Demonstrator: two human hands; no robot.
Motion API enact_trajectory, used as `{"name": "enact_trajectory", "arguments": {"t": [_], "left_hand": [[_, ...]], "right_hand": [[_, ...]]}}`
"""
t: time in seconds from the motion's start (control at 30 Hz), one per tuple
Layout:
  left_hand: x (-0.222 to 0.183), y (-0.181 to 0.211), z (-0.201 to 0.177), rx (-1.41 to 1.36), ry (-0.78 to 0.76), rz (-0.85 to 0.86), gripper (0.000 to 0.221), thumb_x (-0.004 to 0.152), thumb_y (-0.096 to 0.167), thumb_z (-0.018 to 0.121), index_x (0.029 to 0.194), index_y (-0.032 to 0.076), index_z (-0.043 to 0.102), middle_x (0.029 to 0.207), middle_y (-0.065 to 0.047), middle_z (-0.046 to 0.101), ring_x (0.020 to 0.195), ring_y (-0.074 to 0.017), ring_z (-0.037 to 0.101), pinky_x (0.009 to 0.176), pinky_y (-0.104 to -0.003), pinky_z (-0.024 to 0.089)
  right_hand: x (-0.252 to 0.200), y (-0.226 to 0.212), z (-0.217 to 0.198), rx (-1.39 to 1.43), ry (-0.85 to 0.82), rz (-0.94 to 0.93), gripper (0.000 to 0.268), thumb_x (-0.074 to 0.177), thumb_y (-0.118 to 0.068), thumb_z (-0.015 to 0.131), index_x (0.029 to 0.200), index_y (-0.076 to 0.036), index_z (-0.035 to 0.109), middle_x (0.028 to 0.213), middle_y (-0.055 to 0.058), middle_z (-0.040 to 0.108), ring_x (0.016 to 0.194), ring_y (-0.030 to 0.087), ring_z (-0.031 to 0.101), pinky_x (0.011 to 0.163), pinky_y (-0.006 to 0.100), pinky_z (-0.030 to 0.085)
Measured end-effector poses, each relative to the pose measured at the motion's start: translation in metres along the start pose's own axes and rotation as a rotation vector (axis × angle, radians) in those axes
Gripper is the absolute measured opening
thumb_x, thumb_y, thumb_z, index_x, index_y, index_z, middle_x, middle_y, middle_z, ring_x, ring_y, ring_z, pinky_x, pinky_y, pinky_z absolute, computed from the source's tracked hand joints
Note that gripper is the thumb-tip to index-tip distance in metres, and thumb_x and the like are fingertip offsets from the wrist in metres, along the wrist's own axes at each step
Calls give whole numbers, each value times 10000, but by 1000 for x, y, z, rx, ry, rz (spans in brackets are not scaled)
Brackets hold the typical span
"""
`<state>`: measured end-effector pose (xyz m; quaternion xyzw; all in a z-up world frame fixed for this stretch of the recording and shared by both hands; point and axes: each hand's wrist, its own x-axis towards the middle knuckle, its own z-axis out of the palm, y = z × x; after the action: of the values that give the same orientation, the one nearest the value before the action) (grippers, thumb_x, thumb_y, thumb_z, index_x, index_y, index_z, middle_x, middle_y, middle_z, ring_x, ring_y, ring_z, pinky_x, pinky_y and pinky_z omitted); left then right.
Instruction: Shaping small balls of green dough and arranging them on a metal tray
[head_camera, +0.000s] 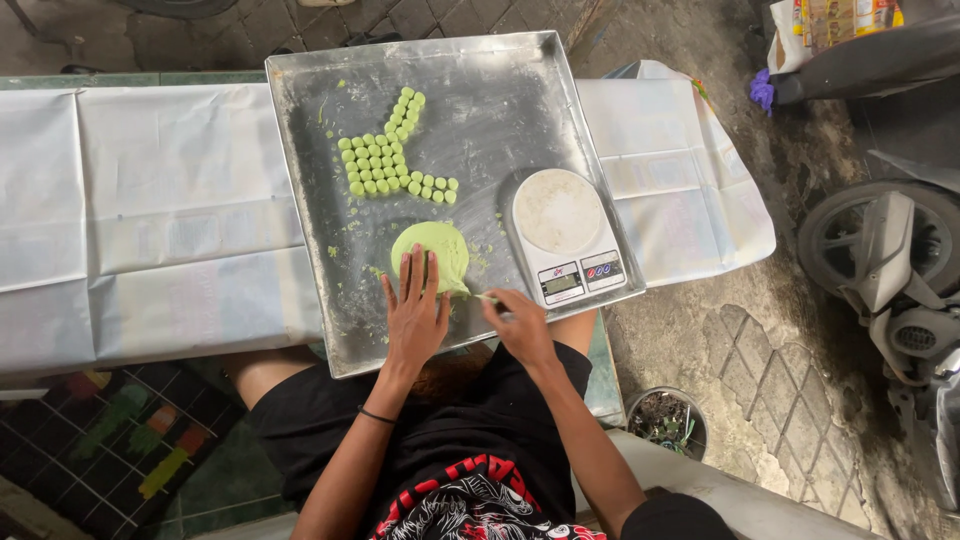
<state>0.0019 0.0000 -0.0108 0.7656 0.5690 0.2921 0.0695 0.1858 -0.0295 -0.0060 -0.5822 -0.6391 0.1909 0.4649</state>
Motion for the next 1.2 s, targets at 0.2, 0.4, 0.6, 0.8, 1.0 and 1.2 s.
{"name": "enact_trajectory", "arguments": {"t": [0.2, 0.4, 0.6, 0.8, 1.0, 1.2], "left_hand": [[-2, -3, 8, -9, 8, 1, 702, 1022, 241, 555, 1652, 146, 260, 1731, -114, 131, 1586, -282, 63, 1204, -571, -23], [-2, -3, 6, -51, 3, 1, 709, 1028, 216, 551, 1659, 143, 238, 1733, -116, 106, 1583, -290, 42, 1202, -567, -20], [-3, -6, 9, -48, 1, 2, 710, 1024, 209, 554, 1658, 133, 243, 1732, -125, 108, 1583, -293, 46, 1204, -564, -5], [-2, -5, 6, -62, -7, 2, 713, 1021, 195, 557, 1658, 127, 244, 1731, -131, 104, 1582, -299, 52, 1206, -559, 15], [-3, -6, 8, -78, -16, -5, 713, 1021, 192, 552, 1659, 128, 239, 1733, -129, 94, 1582, -296, 40, 1205, -558, 10], [-3, -6, 7, -82, -17, -1, 715, 1019, 195, 552, 1659, 125, 239, 1733, -130, 87, 1582, -298, 32, 1205, -552, 6]], "right_hand": [[16, 2, -59, 211, 166, 369, 135, 987, -140, 729, 984, -10, 764, 734, 109, 711, 696, 153, 681, 727, 332, 601], [39, 8, -69, 238, 168, 407, 257, 1073, -207, 599, 903, -40, 696, 662, 135, 669, 531, 168, 607, 575, 306, 542], [55, 12, -77, 163, 157, 360, 134, 990, -146, 742, 970, -21, 700, 755, 143, 698, 663, 172, 645, 659, 329, 563], [88, 8, -85, 50, 190, 353, 201, 969, -94, 714, 1145, -24, 647, 1131, 168, 734, 1071, 292, 718, 921, 386, 593], [110, 44, -85, -62, 170, 264, 286, 969, -195, 764, 1173, -24, 660, 1092, 171, 739, 1017, 313, 739, 896, 375, 600], [114, 87, -80, -481, 109, 47, 205, 1031, -353, 717, 1009, -159, 780, 963, 16, 767, 849, 193, 729, 737, 296, 605]]}}
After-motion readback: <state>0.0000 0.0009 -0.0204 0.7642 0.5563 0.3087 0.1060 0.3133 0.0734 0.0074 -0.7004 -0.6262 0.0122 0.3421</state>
